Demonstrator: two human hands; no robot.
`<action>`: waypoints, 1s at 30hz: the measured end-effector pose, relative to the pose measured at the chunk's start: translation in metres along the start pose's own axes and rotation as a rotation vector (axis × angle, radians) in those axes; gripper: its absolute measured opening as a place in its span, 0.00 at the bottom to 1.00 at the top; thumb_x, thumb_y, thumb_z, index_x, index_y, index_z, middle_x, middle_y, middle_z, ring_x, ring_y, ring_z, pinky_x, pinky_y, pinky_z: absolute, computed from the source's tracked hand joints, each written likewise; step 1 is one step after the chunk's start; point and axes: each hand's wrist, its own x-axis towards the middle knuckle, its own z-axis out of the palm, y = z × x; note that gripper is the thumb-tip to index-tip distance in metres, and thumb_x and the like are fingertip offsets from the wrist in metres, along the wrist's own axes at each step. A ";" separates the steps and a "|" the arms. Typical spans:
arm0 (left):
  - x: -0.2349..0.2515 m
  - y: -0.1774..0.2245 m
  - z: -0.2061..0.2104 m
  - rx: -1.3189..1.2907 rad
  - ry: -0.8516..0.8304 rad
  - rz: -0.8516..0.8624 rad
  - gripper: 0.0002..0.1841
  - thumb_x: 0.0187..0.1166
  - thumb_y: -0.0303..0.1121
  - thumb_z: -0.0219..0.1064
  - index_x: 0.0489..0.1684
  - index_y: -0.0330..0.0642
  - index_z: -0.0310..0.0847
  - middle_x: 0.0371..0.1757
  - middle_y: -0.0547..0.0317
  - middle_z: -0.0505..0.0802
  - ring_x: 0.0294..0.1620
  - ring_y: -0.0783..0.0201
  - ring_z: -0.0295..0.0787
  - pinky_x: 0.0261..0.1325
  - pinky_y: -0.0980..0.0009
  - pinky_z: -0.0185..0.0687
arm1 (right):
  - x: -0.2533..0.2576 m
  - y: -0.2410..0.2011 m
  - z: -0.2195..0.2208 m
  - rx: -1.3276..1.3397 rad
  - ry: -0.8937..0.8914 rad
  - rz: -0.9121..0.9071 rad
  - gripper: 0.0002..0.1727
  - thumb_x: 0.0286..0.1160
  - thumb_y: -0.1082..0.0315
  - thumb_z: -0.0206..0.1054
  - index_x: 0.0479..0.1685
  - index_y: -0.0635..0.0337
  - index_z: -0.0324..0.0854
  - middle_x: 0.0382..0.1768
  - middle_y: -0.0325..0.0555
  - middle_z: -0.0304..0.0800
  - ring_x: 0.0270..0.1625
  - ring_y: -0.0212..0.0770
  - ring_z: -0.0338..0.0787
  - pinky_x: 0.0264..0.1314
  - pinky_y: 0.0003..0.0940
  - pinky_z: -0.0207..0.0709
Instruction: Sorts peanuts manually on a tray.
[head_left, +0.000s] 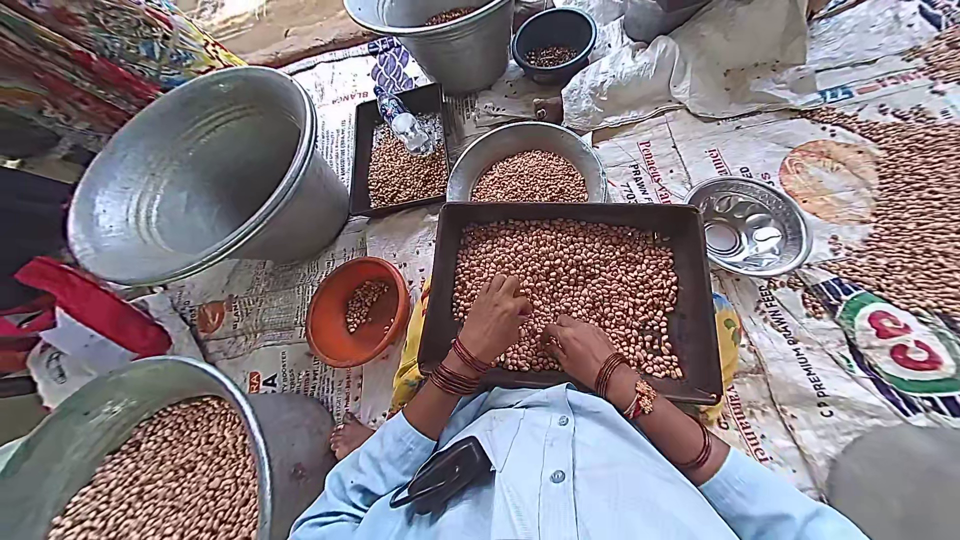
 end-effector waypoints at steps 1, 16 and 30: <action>-0.003 -0.006 -0.002 -0.088 0.064 -0.014 0.08 0.75 0.30 0.70 0.44 0.37 0.93 0.51 0.38 0.91 0.59 0.40 0.87 0.66 0.47 0.80 | 0.001 -0.001 0.000 -0.010 -0.005 0.004 0.17 0.87 0.63 0.60 0.65 0.61 0.84 0.62 0.64 0.85 0.63 0.63 0.88 0.62 0.60 0.79; 0.014 0.020 0.002 0.011 -0.143 -0.155 0.12 0.83 0.27 0.62 0.56 0.34 0.88 0.55 0.35 0.91 0.57 0.38 0.91 0.57 0.43 0.84 | -0.015 0.056 -0.013 0.840 0.402 -0.142 0.10 0.75 0.66 0.58 0.44 0.61 0.81 0.25 0.28 0.73 0.21 0.20 0.69 0.26 0.19 0.65; 0.019 0.016 -0.007 -0.239 -0.083 -0.182 0.15 0.81 0.34 0.61 0.54 0.32 0.87 0.42 0.43 0.92 0.44 0.48 0.90 0.53 0.50 0.82 | 0.015 0.051 -0.061 -0.099 0.342 0.279 0.17 0.89 0.65 0.58 0.67 0.59 0.86 0.62 0.62 0.89 0.63 0.64 0.90 0.64 0.61 0.78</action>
